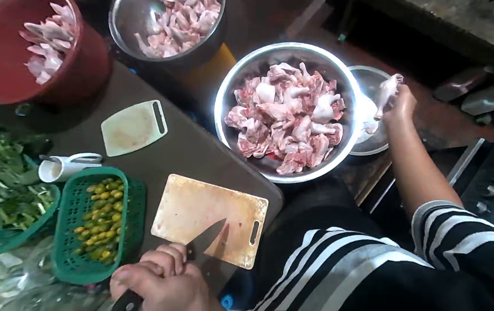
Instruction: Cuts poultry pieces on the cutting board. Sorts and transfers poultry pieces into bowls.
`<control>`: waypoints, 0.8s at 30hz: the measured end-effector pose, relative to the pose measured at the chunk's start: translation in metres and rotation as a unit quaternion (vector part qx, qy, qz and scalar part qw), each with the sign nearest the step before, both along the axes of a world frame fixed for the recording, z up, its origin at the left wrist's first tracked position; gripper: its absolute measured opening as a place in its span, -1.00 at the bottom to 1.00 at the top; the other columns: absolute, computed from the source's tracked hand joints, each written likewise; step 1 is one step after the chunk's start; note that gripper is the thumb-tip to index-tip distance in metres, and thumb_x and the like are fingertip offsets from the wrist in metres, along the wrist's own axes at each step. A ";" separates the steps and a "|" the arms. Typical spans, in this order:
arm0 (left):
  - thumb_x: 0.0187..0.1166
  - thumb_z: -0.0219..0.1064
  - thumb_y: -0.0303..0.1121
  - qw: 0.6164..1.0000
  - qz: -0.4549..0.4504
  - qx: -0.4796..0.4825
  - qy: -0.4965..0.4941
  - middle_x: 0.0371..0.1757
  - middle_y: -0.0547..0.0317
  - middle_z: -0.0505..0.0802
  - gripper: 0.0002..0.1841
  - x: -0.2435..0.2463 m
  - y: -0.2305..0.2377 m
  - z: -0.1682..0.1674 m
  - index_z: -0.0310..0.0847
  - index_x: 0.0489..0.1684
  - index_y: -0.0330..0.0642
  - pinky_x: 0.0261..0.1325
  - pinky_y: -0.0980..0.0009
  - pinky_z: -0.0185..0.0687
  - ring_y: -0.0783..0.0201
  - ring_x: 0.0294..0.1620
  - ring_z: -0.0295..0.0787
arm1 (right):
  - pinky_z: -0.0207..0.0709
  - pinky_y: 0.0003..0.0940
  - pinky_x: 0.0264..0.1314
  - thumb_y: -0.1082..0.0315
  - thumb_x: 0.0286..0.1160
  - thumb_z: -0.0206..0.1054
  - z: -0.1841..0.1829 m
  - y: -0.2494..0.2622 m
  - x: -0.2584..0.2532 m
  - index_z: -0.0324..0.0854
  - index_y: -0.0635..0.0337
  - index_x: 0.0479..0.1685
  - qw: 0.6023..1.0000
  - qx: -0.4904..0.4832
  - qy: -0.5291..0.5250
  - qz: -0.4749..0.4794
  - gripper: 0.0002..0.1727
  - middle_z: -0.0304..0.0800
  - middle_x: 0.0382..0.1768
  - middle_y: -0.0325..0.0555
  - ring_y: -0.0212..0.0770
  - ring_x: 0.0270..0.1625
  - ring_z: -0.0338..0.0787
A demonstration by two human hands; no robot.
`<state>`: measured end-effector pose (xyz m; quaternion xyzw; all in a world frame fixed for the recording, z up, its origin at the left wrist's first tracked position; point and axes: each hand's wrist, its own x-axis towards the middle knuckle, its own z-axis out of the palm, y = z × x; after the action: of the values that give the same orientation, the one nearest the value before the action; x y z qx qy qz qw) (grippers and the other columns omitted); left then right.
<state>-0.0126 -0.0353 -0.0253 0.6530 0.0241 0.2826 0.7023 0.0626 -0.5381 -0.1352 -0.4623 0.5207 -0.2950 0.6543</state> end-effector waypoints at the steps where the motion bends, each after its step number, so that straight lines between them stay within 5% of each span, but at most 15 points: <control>1: 0.93 -0.40 -0.23 1.000 -0.002 0.000 -0.001 -0.84 0.53 0.34 -0.51 -0.001 -0.001 -0.001 0.27 -0.53 0.07 -0.71 0.57 0.37 0.48 -0.87 0.29 | 0.60 -0.28 0.00 0.25 0.75 0.08 -0.003 -0.004 0.000 0.47 0.24 0.29 0.999 -0.033 0.028 -0.008 -0.68 0.59 -0.04 -0.07 -0.27 -0.06 0.66; 5: 0.92 -0.34 -0.25 1.000 0.024 -0.007 -0.001 -0.84 0.53 0.34 -0.57 -0.006 -0.001 -0.005 0.29 -0.46 0.06 -0.72 0.57 0.37 0.49 -0.87 0.29 | 0.55 -0.26 0.34 0.34 0.75 0.05 -0.016 0.021 -0.007 0.25 0.35 0.71 0.993 -0.089 0.066 0.047 -0.44 0.49 0.51 0.17 -0.13 0.35 0.63; 7: 0.93 -0.32 -0.25 0.999 0.037 -0.013 -0.001 -0.84 0.52 0.35 -0.56 -0.011 0.002 -0.009 0.30 -0.48 0.06 -0.70 0.56 0.39 0.48 -0.87 0.31 | 0.60 -0.30 0.14 0.35 0.78 0.01 -0.039 0.045 -0.008 0.39 0.38 0.57 0.981 -0.127 0.081 0.125 -0.53 0.61 0.30 0.16 -0.19 0.10 0.68; 9: 0.93 -0.33 -0.25 0.999 0.045 -0.016 -0.006 -0.84 0.51 0.36 -0.55 -0.015 0.005 -0.010 0.30 -0.49 0.06 -0.69 0.56 0.38 0.48 -0.86 0.31 | 0.66 -0.23 0.27 0.47 0.72 -0.06 -0.057 0.075 -0.009 0.51 0.50 0.39 0.950 -0.181 0.071 0.245 -0.58 0.70 0.25 0.25 -0.13 0.15 0.78; 12: 0.92 -0.33 -0.29 0.998 0.064 -0.020 -0.013 -0.84 0.50 0.38 -0.55 -0.022 0.010 -0.010 0.31 -0.50 0.03 -0.70 0.56 0.40 0.48 -0.86 0.33 | 0.61 0.03 0.39 0.61 0.63 -0.03 -0.063 0.122 -0.011 0.69 0.47 0.19 0.820 -0.274 0.094 0.494 -0.61 0.80 0.19 0.29 0.08 0.23 0.81; 16: 0.93 -0.25 -0.25 0.996 0.080 -0.026 -0.008 -0.83 0.48 0.39 -0.56 -0.035 0.016 -0.015 0.33 -0.52 0.03 -0.67 0.54 0.44 0.46 -0.84 0.36 | 0.49 0.28 0.51 0.48 0.47 0.42 -0.092 0.171 -0.003 0.69 0.14 0.41 0.495 -0.320 0.150 0.794 -0.54 0.69 0.39 0.19 0.25 0.45 0.66; 18: 0.92 -0.23 -0.24 0.995 0.090 -0.030 -0.006 -0.83 0.48 0.38 -0.56 -0.039 0.017 -0.017 0.33 -0.52 0.04 -0.67 0.55 0.42 0.46 -0.84 0.34 | 0.39 0.34 0.55 0.36 0.40 0.54 -0.112 0.187 -0.001 0.58 0.05 0.55 0.391 -0.352 0.182 0.831 -0.38 0.57 0.53 0.21 0.35 0.57 0.51; 21: 0.91 -0.19 -0.23 0.994 0.107 -0.029 -0.006 -0.83 0.47 0.38 -0.56 -0.047 0.021 -0.016 0.34 -0.54 0.04 -0.68 0.54 0.40 0.45 -0.85 0.34 | 0.39 0.42 0.51 0.26 0.49 0.49 -0.134 0.198 0.005 0.41 -0.03 0.71 0.351 -0.352 0.234 0.835 -0.28 0.40 0.63 0.32 0.47 0.59 0.44; 24: 0.92 -0.20 -0.25 0.993 0.118 -0.025 -0.008 -0.84 0.48 0.40 -0.55 -0.052 0.023 -0.014 0.35 -0.56 0.04 -0.68 0.55 0.41 0.46 -0.84 0.35 | 0.43 0.49 0.42 0.17 0.49 0.49 -0.133 0.204 0.023 0.54 -0.02 0.60 0.377 -0.301 0.269 0.834 -0.38 0.55 0.51 0.30 0.43 0.51 0.54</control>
<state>-0.0646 -0.0119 -0.0390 0.6254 0.1022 0.3683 0.6803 0.0851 -0.3339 -0.2682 -0.8848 -0.1023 0.4017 0.2129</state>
